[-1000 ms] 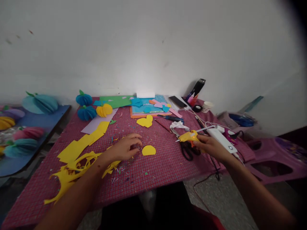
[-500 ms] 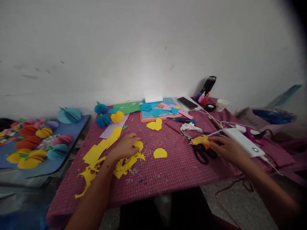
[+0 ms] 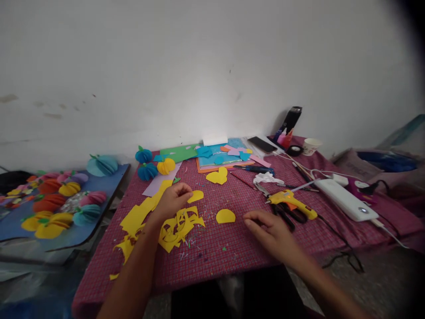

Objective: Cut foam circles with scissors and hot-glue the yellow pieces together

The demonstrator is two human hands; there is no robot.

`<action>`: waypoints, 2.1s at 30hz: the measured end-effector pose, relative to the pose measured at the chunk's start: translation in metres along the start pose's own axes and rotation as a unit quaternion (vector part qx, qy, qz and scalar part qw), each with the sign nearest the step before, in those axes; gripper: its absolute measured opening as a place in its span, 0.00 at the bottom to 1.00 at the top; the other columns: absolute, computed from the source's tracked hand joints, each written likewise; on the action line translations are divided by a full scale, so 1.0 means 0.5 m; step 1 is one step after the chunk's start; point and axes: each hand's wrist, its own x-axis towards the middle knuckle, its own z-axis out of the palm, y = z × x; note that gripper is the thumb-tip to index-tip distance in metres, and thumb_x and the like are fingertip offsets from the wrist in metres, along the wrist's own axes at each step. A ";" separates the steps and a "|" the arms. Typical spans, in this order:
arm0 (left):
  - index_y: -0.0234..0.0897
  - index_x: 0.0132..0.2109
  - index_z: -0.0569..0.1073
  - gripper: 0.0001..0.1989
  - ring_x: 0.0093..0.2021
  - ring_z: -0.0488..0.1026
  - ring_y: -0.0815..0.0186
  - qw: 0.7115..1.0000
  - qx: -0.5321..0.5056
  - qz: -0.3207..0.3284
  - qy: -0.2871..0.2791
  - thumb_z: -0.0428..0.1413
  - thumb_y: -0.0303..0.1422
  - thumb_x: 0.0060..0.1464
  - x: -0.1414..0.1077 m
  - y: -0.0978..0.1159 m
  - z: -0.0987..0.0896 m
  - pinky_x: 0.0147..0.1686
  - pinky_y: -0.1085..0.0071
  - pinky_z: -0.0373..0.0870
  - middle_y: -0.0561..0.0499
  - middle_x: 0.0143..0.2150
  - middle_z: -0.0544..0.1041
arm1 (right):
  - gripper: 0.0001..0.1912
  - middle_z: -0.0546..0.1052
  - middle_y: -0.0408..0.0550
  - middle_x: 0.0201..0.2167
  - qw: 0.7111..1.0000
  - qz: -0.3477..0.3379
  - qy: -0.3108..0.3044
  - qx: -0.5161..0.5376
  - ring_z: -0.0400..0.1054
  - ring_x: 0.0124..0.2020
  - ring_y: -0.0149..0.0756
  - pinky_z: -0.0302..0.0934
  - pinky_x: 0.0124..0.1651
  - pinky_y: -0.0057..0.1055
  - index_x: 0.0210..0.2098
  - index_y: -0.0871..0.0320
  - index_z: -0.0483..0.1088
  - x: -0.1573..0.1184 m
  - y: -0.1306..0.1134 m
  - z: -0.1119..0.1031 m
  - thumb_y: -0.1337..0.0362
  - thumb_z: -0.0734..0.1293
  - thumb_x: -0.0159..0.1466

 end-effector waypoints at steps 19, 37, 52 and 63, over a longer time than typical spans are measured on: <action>0.37 0.50 0.72 0.16 0.36 0.73 0.67 0.972 -0.201 0.018 -0.123 0.58 0.32 0.53 -0.017 0.045 0.135 0.36 0.70 0.69 0.50 0.38 0.76 | 0.10 0.76 0.43 0.30 0.967 0.119 -0.003 0.226 0.69 0.29 0.33 0.63 0.33 0.30 0.36 0.58 0.73 0.111 0.017 0.090 0.61 0.70 0.56; 0.37 0.43 0.74 0.10 0.30 0.67 0.70 0.985 -0.064 0.023 -0.156 0.53 0.28 0.54 -0.018 0.056 0.162 0.30 0.74 0.62 0.55 0.31 0.72 | 0.05 0.79 0.44 0.31 0.999 0.013 0.021 0.023 0.72 0.33 0.35 0.63 0.38 0.31 0.32 0.56 0.76 0.087 0.070 0.084 0.68 0.66 0.61; 0.38 0.44 0.74 0.11 0.30 0.67 0.70 0.983 -0.014 0.030 -0.180 0.54 0.29 0.54 -0.015 0.050 0.167 0.29 0.73 0.61 0.56 0.30 0.71 | 0.04 0.74 0.40 0.28 0.999 0.030 0.017 -0.002 0.69 0.30 0.33 0.60 0.34 0.29 0.33 0.56 0.70 0.086 0.077 0.085 0.70 0.66 0.59; 0.38 0.45 0.74 0.11 0.30 0.67 0.69 0.983 0.009 0.038 -0.177 0.53 0.30 0.54 -0.014 0.049 0.168 0.30 0.73 0.61 0.55 0.31 0.72 | 0.05 0.74 0.40 0.27 0.997 0.025 0.010 -0.069 0.68 0.29 0.33 0.57 0.33 0.28 0.31 0.55 0.69 0.087 0.066 0.086 0.72 0.65 0.58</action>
